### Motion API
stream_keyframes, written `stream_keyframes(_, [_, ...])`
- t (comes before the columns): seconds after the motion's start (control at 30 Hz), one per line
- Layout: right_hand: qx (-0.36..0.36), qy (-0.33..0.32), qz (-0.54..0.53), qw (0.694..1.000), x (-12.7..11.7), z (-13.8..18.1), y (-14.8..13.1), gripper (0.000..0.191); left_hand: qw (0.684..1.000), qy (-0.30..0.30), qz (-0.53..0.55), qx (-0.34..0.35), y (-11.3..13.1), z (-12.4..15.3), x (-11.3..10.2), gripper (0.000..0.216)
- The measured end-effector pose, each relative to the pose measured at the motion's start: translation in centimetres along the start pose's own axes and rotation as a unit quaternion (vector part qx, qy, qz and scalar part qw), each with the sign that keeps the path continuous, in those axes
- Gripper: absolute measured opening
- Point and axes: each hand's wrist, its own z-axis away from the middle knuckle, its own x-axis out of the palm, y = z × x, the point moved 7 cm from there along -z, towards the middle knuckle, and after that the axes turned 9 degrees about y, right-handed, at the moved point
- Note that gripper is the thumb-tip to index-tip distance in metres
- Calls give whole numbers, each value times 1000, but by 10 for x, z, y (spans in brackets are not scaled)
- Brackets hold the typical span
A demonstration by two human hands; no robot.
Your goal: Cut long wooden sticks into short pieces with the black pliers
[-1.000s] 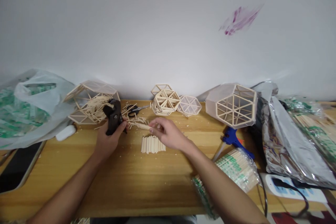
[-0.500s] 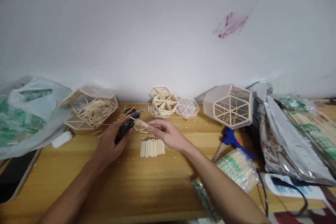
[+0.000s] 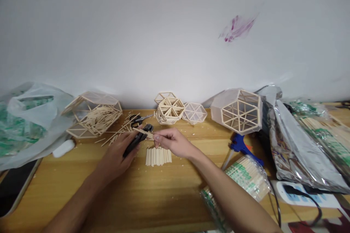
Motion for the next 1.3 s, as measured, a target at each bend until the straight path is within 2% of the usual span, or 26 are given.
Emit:
stream_keyframes(0.2, [45, -16, -16, 999, 1, 1, 7, 50, 999, -20, 15, -23, 1, 2, 5, 59])
stream_keyframes(0.4, [53, -13, -17, 998, 0, 0, 8, 51, 999, -21, 16, -38, 2, 1, 5, 59])
stream_keyframes(0.57, [59, -8, -42, 997, 1, 1, 6, 50, 999, -12, 34, -40, 0, 1, 6, 58])
stream_keyframes(0.87, [118, 3, -82, 990, 2, 2, 19, 48, 997, 12, 46, -67, -3, 1, 7, 51])
stream_keyframes(1.0, [97, 2, -57, 994, 3, 0, 16, 48, 996, 16, 15, -90, -6, 1, 9, 48])
stream_keyframes(1.1, [70, 2, -18, 997, 2, -2, 11, 49, 995, 45, -24, -88, -9, 0, 7, 46])
stream_keyframes(1.2, [33, 11, 26, 999, -2, -3, 5, 47, 993, 80, -41, -81, -12, -3, 0, 36])
stream_keyframes(1.3, [-5, 36, 101, 994, -9, -5, 3, 39, 987, 108, -63, -103, -19, -5, -14, 28])
